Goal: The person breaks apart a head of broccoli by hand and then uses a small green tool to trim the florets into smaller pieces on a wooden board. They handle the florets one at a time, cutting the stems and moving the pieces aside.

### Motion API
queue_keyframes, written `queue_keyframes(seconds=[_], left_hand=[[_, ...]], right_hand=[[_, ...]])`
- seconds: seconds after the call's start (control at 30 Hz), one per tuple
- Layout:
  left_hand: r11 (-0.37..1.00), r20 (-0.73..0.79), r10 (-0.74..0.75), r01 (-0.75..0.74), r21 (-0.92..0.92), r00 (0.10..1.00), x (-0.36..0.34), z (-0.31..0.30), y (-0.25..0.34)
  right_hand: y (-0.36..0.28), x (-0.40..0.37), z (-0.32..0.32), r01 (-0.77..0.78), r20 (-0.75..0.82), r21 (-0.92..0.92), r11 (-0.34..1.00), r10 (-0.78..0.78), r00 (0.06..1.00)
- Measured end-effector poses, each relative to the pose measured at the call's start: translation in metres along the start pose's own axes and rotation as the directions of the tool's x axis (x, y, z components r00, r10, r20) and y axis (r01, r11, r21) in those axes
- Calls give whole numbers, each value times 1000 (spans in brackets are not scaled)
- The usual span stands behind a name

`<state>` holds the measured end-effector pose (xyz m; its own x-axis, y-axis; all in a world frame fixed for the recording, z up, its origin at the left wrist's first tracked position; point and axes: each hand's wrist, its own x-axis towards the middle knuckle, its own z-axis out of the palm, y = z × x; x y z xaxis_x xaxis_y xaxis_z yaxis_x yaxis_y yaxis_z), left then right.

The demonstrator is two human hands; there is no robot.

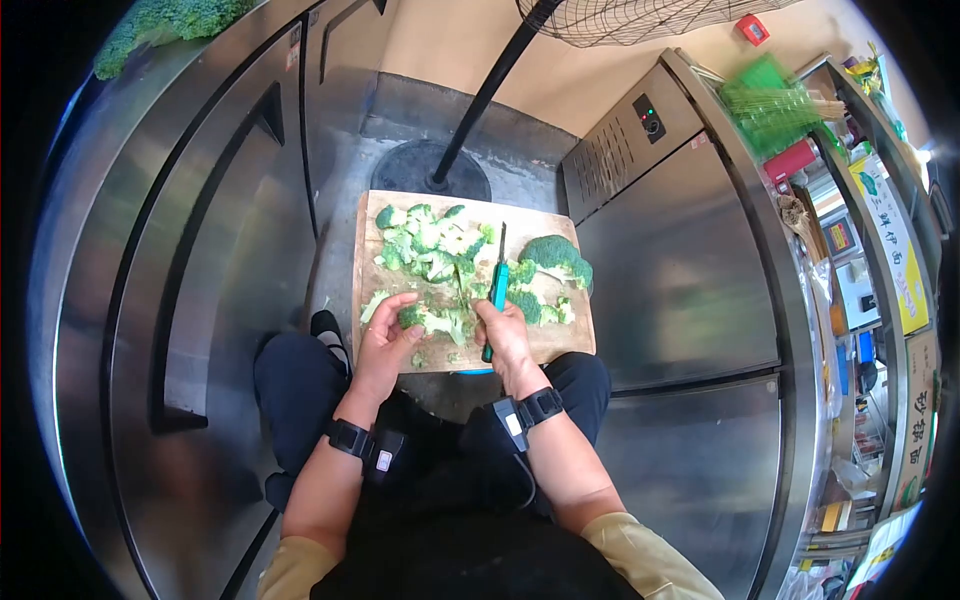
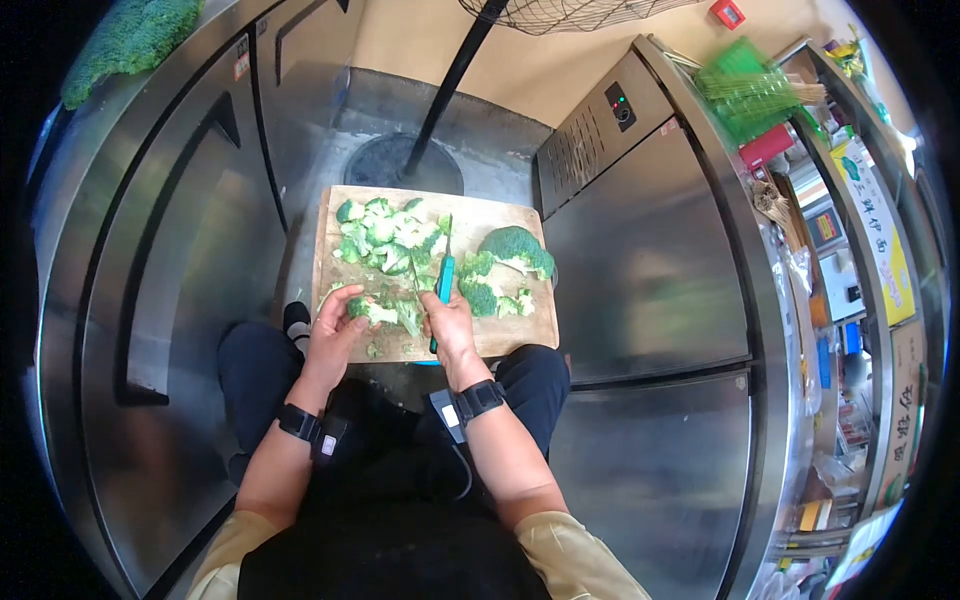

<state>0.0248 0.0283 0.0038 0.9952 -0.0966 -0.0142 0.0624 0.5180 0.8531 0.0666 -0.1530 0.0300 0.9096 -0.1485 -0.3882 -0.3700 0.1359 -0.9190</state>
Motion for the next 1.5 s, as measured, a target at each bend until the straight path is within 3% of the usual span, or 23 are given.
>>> queue_keyframes(seconds=[0.13, 0.27, 0.3, 0.37, 0.47, 0.5, 0.6, 0.8, 0.93, 1.0, 1.1, 1.2, 1.3, 1.33, 1.4, 1.43, 1.5], left_hand=[[967, 4, -68, 67, -244, 998, 0, -2, 0], [937, -49, -127, 104, -332, 991, -2, -4, -3], [934, -63, -142, 112, -340, 988, -1, -5, -5], [944, -67, -191, 164, -287, 979, 0, -5, -7], [946, -61, -244, 224, -235, 968, -2, -4, -5], [945, -57, -258, 240, -223, 964, -2, -4, -4], [994, 39, -104, 105, -19, 994, -3, 0, -5], [995, 16, -49, 47, 91, 999, -2, 0, -14], [997, 8, 2, -2, 77, 1000, -1, 1, -9], [996, 19, -15, 13, 92, 1000, -4, 4, -3], [984, 44, -169, 166, 59, 985, -2, -2, -11], [992, 54, -95, 90, 87, 994, -2, -2, -15], [991, -9, 36, -34, 126, 999, -2, 0, -15], [997, -56, 30, -26, 71, 998, -2, -2, -15], [999, -147, 12, -17, -38, 989, 1, -6, -12], [999, -164, 42, -43, 0, 986, 2, -5, -11], [993, -199, 108, -95, 73, 974, 4, -5, -10]], right_hand=[[0, 12, -10, 4, -27, -166, 986, -8, 1000], [-7, -4, -7, 73, 44, -202, 977, -66, 997], [-12, -13, -2, 55, 127, -166, 985, -34, 991], [-20, -27, 6, 11, 290, -99, 995, 18, 957], [-10, -28, 8, 17, 408, -112, 994, 30, 913], [-8, -27, 8, -14, 402, -118, 993, 61, 914], [4, -23, 2, -105, 334, 8, 994, 96, 938], [18, -30, -1, -245, 362, 247, 938, 145, 921], [23, -28, -1, -169, 339, 254, 952, 77, 938], [23, -28, 1, -72, 307, 220, 973, 1, 952], [16, -29, 5, 94, 222, 45, 995, -101, 970], [13, -30, 6, 139, 172, 32, 990, -143, 975], [10, -23, 4, 144, -7, 45, 989, -144, 990], [7, -23, 2, 206, 17, -122, 971, -206, 978], [-3, -28, -2, 323, 94, -436, 840, -314, 945], [-6, -34, -3, 440, 188, -634, 636, -426, 885], [-14, -48, 0, 476, 297, -735, 483, -402, 866]])
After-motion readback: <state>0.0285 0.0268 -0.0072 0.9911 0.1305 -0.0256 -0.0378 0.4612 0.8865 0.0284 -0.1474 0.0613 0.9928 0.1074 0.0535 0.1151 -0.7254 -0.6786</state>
